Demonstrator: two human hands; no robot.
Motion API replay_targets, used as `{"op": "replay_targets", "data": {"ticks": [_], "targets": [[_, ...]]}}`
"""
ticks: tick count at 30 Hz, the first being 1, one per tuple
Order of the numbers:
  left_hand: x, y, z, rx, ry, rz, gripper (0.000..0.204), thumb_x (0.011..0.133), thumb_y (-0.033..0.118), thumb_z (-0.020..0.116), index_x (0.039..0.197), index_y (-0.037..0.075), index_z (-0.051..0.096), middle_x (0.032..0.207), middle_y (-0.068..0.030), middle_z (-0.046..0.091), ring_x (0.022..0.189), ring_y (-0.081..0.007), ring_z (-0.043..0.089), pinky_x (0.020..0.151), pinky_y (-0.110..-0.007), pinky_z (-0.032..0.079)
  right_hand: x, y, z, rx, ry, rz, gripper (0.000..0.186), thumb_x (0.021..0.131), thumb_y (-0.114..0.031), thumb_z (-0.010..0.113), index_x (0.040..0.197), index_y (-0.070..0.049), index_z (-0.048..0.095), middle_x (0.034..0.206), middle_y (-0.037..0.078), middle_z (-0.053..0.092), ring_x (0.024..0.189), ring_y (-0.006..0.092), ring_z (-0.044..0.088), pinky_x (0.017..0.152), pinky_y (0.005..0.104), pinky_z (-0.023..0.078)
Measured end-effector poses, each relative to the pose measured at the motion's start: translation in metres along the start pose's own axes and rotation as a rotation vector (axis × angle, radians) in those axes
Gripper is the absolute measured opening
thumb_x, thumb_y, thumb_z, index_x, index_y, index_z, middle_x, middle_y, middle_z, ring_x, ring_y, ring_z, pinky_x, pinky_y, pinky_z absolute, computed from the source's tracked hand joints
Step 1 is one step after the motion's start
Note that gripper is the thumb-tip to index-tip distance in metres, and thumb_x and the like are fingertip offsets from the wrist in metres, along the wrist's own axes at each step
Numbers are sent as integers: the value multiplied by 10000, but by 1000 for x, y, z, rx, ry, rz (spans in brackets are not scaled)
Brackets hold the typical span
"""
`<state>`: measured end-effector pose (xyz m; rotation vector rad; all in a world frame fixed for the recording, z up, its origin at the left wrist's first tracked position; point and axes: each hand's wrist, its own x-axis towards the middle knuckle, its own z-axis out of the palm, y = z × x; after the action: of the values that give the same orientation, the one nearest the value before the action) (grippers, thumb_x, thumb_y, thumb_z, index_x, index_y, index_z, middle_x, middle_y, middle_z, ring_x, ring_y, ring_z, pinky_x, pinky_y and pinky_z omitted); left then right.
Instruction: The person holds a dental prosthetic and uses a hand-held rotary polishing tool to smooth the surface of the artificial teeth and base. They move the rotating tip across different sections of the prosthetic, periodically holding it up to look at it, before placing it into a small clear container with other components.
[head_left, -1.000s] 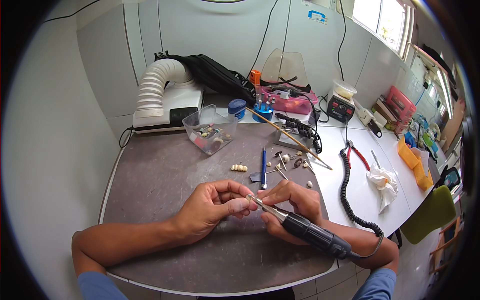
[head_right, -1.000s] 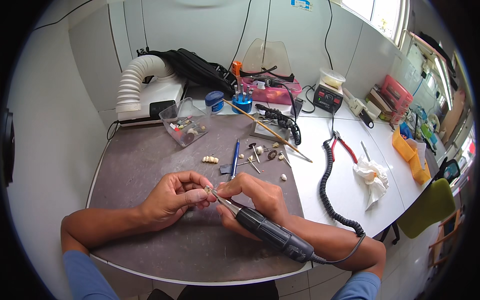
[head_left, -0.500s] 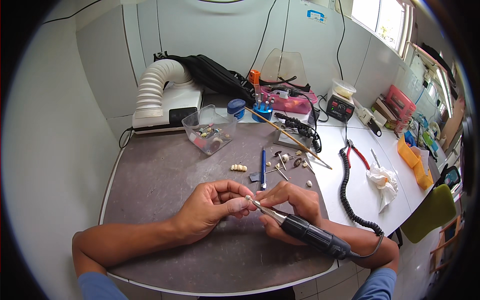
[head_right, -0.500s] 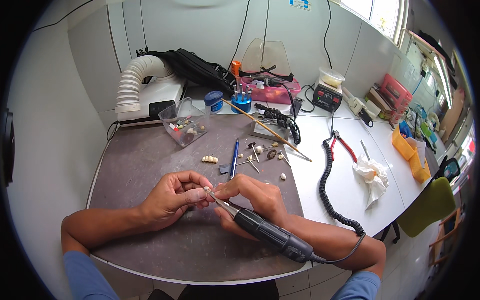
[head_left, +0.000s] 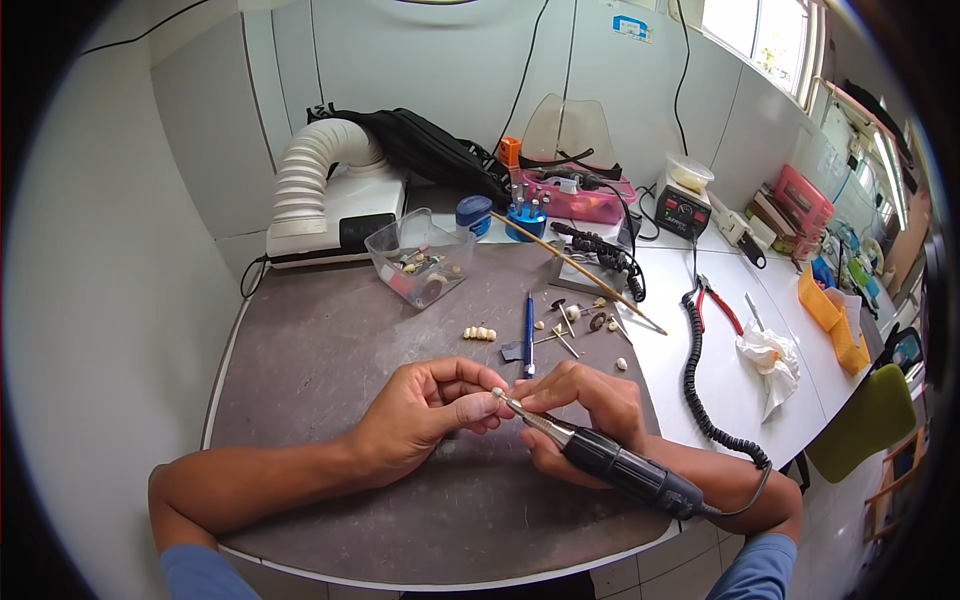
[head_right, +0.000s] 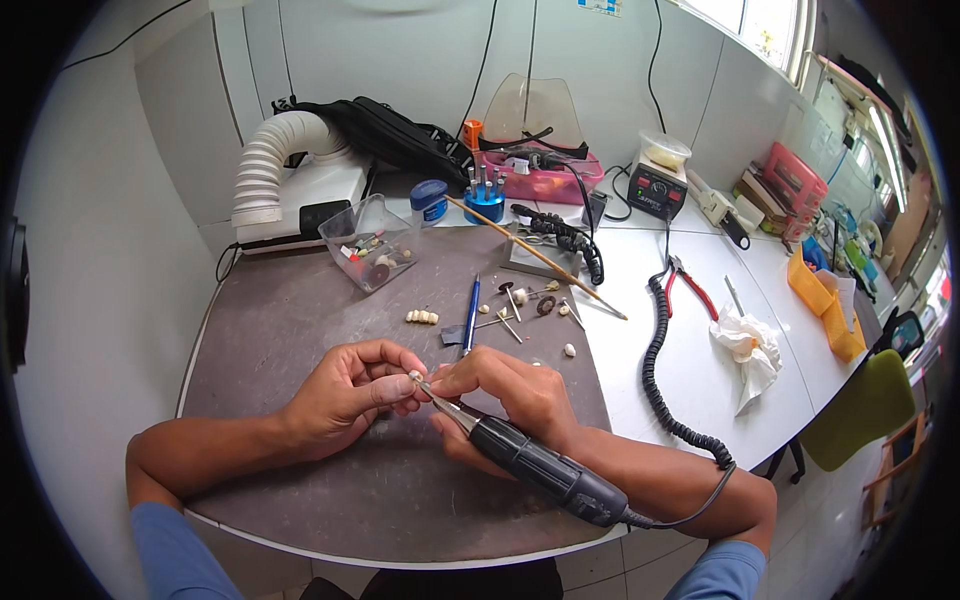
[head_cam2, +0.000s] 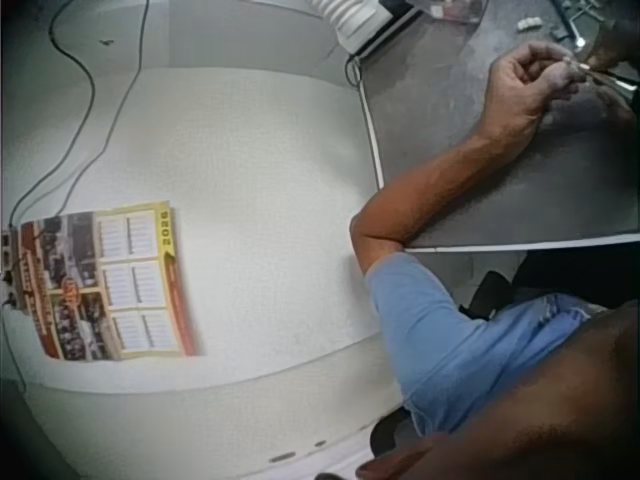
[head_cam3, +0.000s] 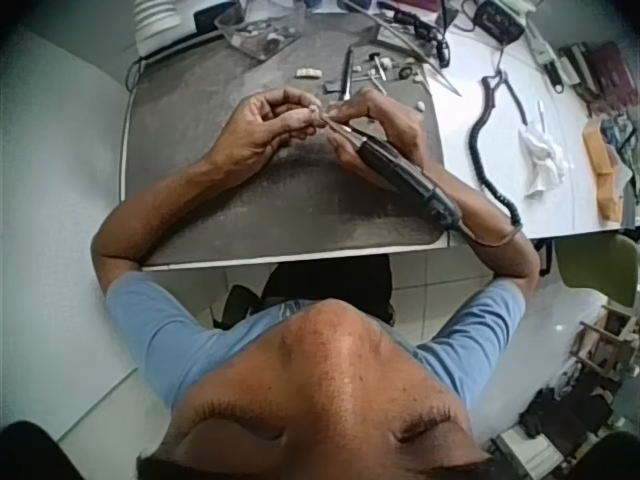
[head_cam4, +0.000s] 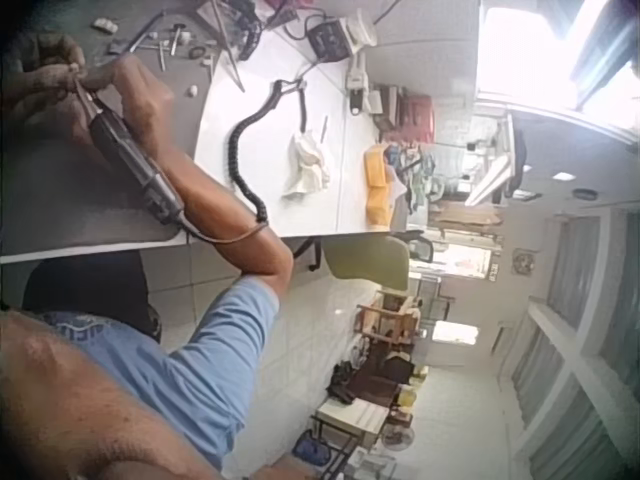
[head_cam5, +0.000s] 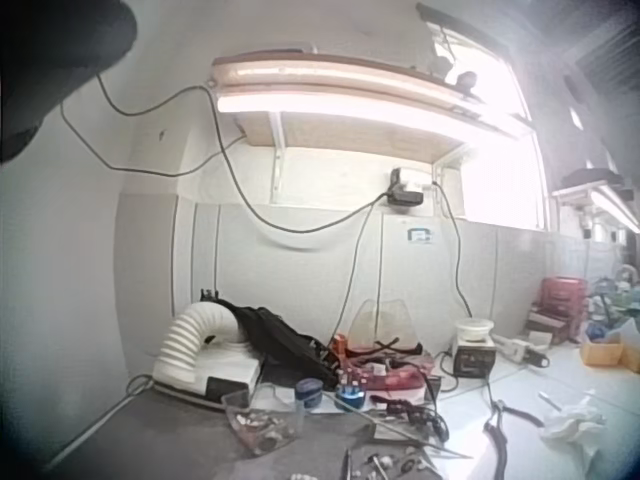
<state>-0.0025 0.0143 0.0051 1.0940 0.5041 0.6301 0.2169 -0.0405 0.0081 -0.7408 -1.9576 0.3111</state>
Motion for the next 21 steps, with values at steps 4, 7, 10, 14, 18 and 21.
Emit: {"op": "replay_targets", "data": {"ticks": [4,7,10,14,18,21], "targets": [[0,1,0,-14,9,-15,218,922,78,676,1112,-1,607,996,-94,700,891,-123,654,796,-250,523,0,0,0,-18,33,11,285,719,-27,767,957,18,617,881,166,688,844,286,727,749,352,589],[0,0,-3,2,-40,19,235,946,98,654,1136,-26,594,1040,-115,709,939,-121,671,842,-248,541,0,0,1,-18,33,17,271,720,-23,755,949,31,620,863,176,691,848,292,729,768,368,597],[0,-1,-4,6,-33,11,230,945,97,654,1133,-23,598,1039,-113,709,936,-122,671,842,-248,542,-1,1,2,-4,9,20,263,720,-23,752,941,33,622,866,179,693,849,295,728,781,374,595],[-1,1,0,1,-10,8,231,928,85,671,1127,-14,607,1016,-105,702,902,-123,656,818,-251,530,-1,-1,1,-7,11,31,257,721,-25,746,937,36,620,871,182,695,851,296,728,791,377,592],[-1,2,1,-11,15,-8,230,912,67,684,1117,-9,615,994,-98,696,872,-125,638,796,-255,518,0,-2,-1,0,12,32,256,720,-27,748,933,34,619,870,183,695,850,294,729,786,372,590],[-1,2,3,-2,33,-1,225,911,59,681,1117,-8,618,996,-101,696,879,-128,638,799,-255,516,0,-1,-1,-6,32,25,260,731,-40,765,942,7,622,901,150,693,830,273,724,718,335,576]]}}
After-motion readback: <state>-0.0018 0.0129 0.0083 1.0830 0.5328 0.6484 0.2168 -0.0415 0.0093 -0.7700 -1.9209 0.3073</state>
